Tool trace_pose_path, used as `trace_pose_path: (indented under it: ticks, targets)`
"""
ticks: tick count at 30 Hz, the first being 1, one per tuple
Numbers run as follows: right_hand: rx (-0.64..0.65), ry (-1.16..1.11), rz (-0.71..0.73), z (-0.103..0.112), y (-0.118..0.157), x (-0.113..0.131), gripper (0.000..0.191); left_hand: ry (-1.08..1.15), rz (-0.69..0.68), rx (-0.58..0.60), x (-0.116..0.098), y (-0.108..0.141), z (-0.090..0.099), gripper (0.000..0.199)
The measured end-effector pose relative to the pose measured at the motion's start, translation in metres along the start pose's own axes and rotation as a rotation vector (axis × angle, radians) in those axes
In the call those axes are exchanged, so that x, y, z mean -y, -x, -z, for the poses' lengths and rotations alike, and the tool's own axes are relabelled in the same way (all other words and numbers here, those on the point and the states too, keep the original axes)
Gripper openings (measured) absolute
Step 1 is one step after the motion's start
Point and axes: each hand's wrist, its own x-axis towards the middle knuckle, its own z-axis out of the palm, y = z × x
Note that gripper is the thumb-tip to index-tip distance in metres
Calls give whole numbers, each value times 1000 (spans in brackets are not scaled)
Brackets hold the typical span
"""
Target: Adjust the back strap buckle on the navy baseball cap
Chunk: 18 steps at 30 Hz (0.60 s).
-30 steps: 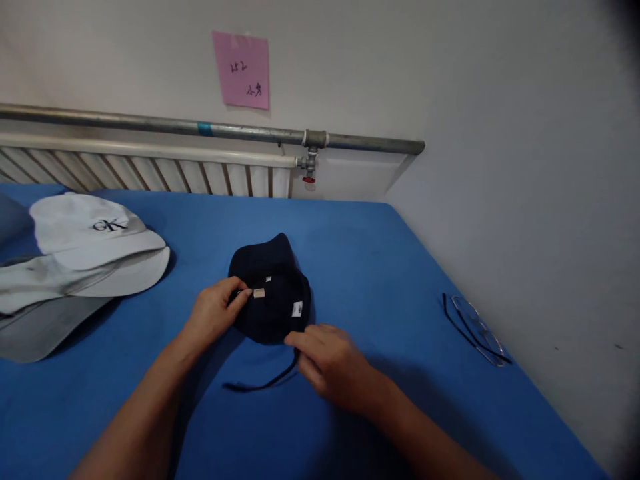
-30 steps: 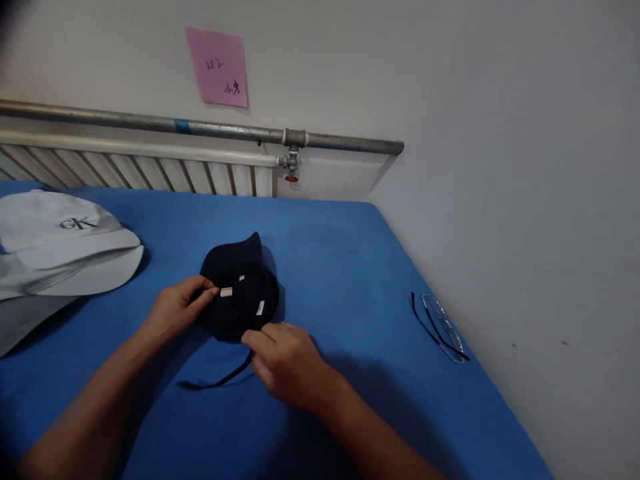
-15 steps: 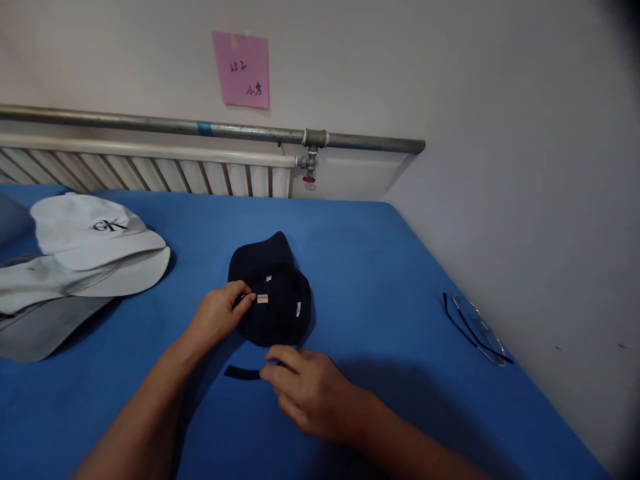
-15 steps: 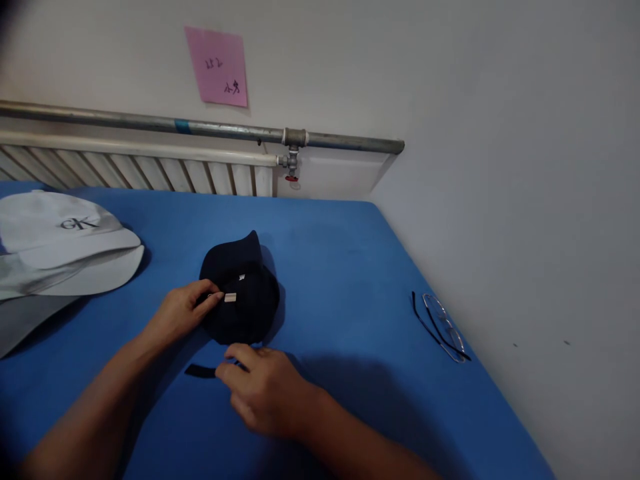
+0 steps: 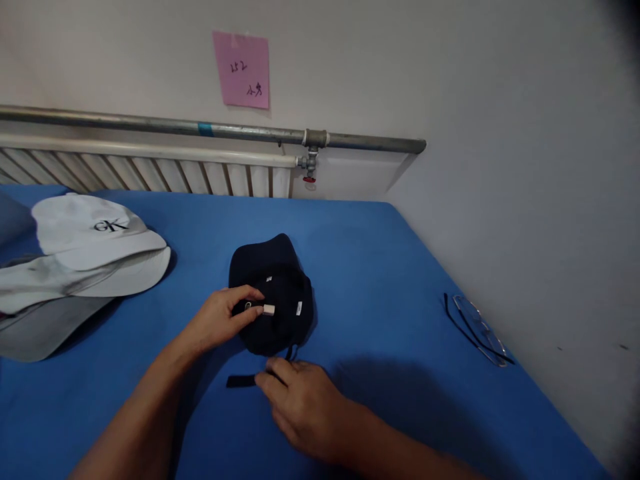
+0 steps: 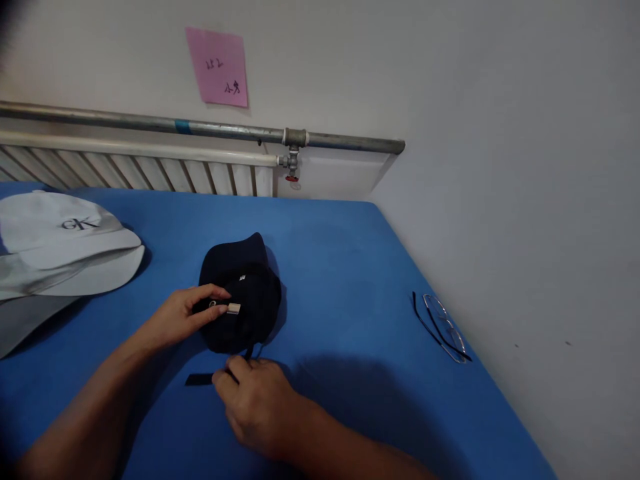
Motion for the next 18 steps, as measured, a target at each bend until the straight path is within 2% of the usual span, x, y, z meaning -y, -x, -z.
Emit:
trace_pose_path:
  ticks: [4, 8, 12, 15, 18]
  targets:
    - [25, 67, -12, 0, 0, -1, 22, -53, -39, 62, -2, 0, 2, 29]
    - [8, -57, 6, 5, 1, -4, 18, -7, -46, 126, -1, 1, 3, 26]
    - [-138, -335, -48, 15, 2, -4, 18, 83, -45, 161, -1, 1, 5, 24]
    - [-278, -474, -153, 22, 2, -6, 17, 125, -16, 171, -3, 1, 6, 26]
    - [-340, -553, -277, 24, 1, -12, 18, 155, 25, 174, -5, 2, 6, 24]
